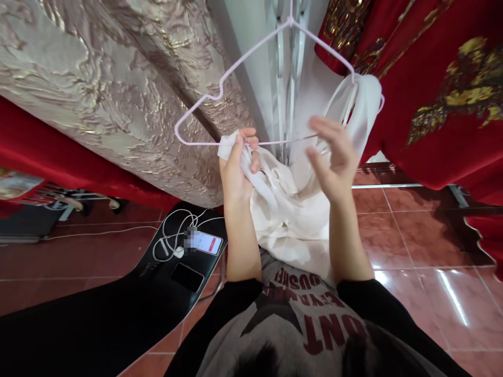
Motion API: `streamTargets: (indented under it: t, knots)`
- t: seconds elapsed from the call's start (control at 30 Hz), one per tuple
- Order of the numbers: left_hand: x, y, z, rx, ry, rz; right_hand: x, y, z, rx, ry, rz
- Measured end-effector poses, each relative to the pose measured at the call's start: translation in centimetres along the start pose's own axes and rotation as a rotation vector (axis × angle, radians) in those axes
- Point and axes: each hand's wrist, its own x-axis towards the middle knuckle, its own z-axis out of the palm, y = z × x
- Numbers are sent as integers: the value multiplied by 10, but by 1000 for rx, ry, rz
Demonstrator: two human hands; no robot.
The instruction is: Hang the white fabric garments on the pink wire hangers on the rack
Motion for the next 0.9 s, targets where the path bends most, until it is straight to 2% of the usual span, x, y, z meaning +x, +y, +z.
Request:
streamTargets:
  t: [0.07,0.1,0.13,0.2,0.3,0.37,0.47,0.53,0.6,0.7,0.77,0.9]
  knots:
    - [-1,4,1,-44,2,-21,5,13,-16,-61,347,89]
    - [-1,6,1,-58,6,-35,8,20,-23,-82,460,153]
    - [-2,7,1,-70,5,-55,12,27,-29,-85,500,218]
    - [-2,8,2,-93,0,-93,21,38,-34,-57,406,344]
    - [-4,9,4,-118,22,-112,34,44,-29,-54,240,464]
    - [-5,11,6,-122,55,-114,41,38,-22,-61,240,486]
    - [-6,15,9,-121,68,-116,48,24,-20,4,321,463]
    - [-5,17,10,-117,74,-114,54,14,-25,120,327,478]
    - [-4,18,10,-108,91,-113,63,9,-35,281,275,493]
    - [-3,17,10,-109,99,-125,83,11,-51,561,232,452]
    - [-4,16,9,-127,74,-133,97,16,-58,715,300,459]
    - [-5,15,8,-139,24,-157,111,23,-59,868,541,598]
